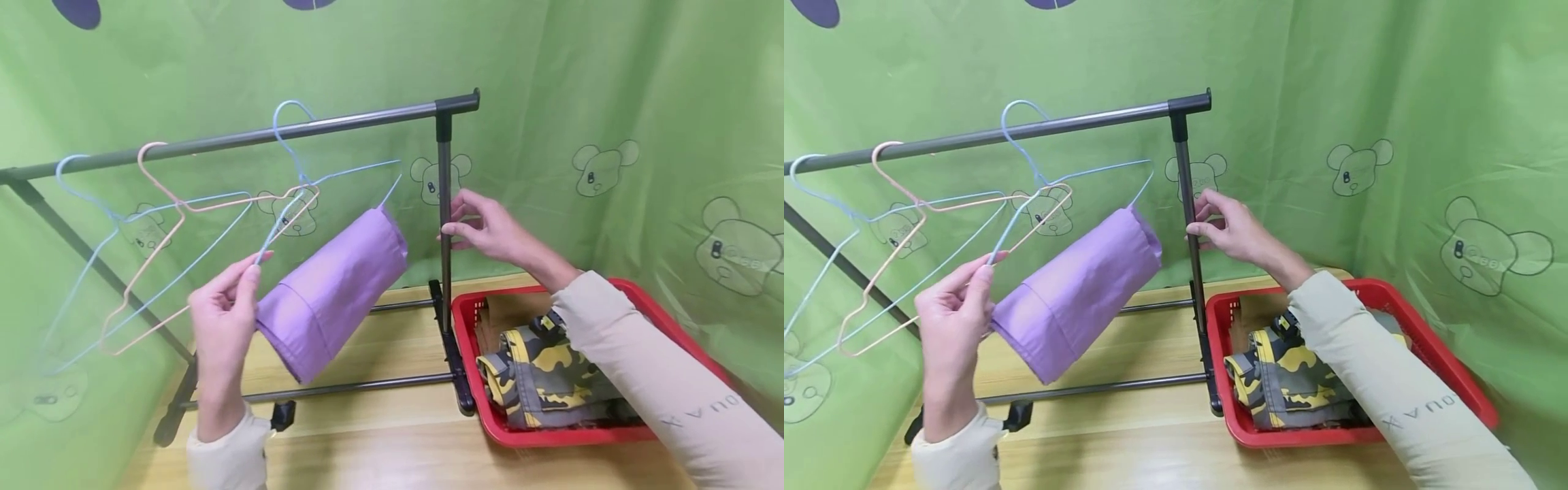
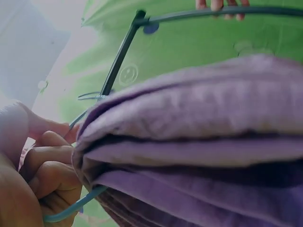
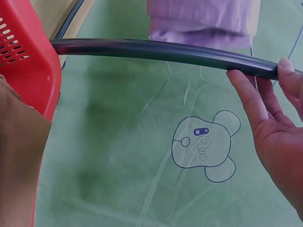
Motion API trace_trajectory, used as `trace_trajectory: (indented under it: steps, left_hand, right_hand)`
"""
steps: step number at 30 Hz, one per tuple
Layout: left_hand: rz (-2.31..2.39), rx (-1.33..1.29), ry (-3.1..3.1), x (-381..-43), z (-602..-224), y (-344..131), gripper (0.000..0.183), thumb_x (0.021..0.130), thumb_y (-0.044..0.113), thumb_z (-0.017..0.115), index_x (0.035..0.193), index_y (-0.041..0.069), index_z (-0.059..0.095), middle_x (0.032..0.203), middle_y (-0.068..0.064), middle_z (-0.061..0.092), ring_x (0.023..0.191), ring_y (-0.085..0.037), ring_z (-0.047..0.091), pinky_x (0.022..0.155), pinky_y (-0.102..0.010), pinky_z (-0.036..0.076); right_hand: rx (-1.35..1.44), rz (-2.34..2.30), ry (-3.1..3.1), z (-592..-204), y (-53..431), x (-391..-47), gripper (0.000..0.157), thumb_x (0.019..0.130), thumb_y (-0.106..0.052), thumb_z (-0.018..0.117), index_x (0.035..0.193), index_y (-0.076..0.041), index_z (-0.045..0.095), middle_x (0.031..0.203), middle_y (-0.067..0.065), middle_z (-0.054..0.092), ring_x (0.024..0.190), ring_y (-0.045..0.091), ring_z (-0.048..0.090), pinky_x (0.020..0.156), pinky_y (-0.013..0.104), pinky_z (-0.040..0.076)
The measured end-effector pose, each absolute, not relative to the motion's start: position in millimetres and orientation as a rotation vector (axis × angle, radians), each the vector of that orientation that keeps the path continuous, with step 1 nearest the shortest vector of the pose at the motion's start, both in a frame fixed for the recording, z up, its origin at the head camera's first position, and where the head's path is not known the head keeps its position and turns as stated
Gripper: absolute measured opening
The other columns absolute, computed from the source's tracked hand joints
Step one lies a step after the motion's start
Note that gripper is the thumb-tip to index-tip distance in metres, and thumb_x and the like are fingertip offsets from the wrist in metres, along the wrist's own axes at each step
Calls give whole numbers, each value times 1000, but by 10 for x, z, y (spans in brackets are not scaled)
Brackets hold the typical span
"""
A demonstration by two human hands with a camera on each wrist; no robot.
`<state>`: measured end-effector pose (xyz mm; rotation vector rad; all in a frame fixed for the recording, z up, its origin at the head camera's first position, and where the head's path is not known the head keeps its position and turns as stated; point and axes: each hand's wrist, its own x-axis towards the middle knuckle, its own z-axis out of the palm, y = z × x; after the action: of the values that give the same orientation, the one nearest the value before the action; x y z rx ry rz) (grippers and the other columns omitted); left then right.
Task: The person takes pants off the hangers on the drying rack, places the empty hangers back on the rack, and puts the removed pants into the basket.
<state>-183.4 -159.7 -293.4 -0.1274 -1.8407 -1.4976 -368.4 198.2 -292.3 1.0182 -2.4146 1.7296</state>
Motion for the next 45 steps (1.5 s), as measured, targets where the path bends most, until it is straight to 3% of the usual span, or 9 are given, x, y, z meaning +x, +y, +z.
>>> trace_trajectory:
  steps: [4, 10, 13, 17, 24, 33, 38, 45]
  left_hand:
    - [-1609, -138, -1765, -1734, -2869, -1842, 19, 100, 7, 66, 114, -2, 75, 62, -5, 58, 43, -9, 35, 35, -23, 23]
    - [-1745, -270, -1651, -1626, -2792, -2087, 18, 97, -4, 65, 110, -15, 70, 94, -11, 76, 41, -9, 33, 35, -24, 17]
    - [-1727, -260, -1705, -1608, -2785, -2130, 16, 97, -4, 66, 108, -15, 71, 89, -11, 76, 41, -10, 32, 35, -25, 16]
    - [-1702, -218, -1777, -1584, -2828, -2165, 16, 97, -3, 66, 107, -14, 72, 67, -9, 64, 43, -12, 31, 36, -27, 17]
    - [-1766, -402, -1793, -1549, -2938, -2263, 16, 98, -10, 60, 108, -13, 72, 67, -5, 62, 42, -14, 29, 36, -30, 17]
    - [-1733, -484, -1909, -1573, -3054, -2302, 18, 100, -8, 58, 111, -14, 71, 55, 0, 37, 44, -17, 22, 35, -31, 15]
    - [-1702, -518, -1962, -1585, -3125, -2297, 17, 100, -9, 58, 111, -13, 71, 61, 0, 44, 45, -16, 26, 36, -33, 18]
    - [-1672, -579, -2002, -1570, -3176, -2316, 20, 99, -11, 56, 109, -8, 74, 89, -2, 72, 41, -18, 23, 35, -34, 15]
  right_hand:
    - [1041, 1725, -2404, -2918, 1962, -3680, 17, 99, 2, 63, 113, 3, 52, 109, 25, 58, 99, 41, 71, 80, 43, 61]
    - [1036, 1720, -2408, -2905, 1978, -3667, 17, 99, 2, 63, 113, 2, 51, 109, 25, 58, 97, 39, 72, 79, 40, 62]
    - [1016, 1722, -2408, -2900, 1992, -3663, 17, 99, 3, 63, 112, 3, 51, 109, 25, 58, 97, 38, 72, 78, 39, 62]
    - [1021, 1723, -2404, -2902, 1988, -3664, 18, 99, 3, 63, 113, 3, 52, 110, 25, 58, 97, 39, 72, 79, 40, 62]
    - [1018, 1727, -2395, -2949, 1980, -3658, 18, 99, 3, 63, 113, 4, 53, 110, 25, 59, 97, 39, 71, 80, 41, 61]
    - [1018, 1673, -2373, -2976, 2026, -3691, 19, 100, 2, 62, 116, 5, 54, 111, 24, 59, 98, 38, 70, 81, 42, 61]
    - [1026, 1656, -2352, -3014, 2010, -3705, 20, 99, 2, 63, 117, 6, 54, 111, 24, 60, 97, 38, 71, 81, 42, 61]
    - [979, 1634, -2375, -3002, 1976, -3721, 21, 99, -3, 67, 116, 3, 57, 113, 23, 62, 100, 39, 71, 80, 35, 61]
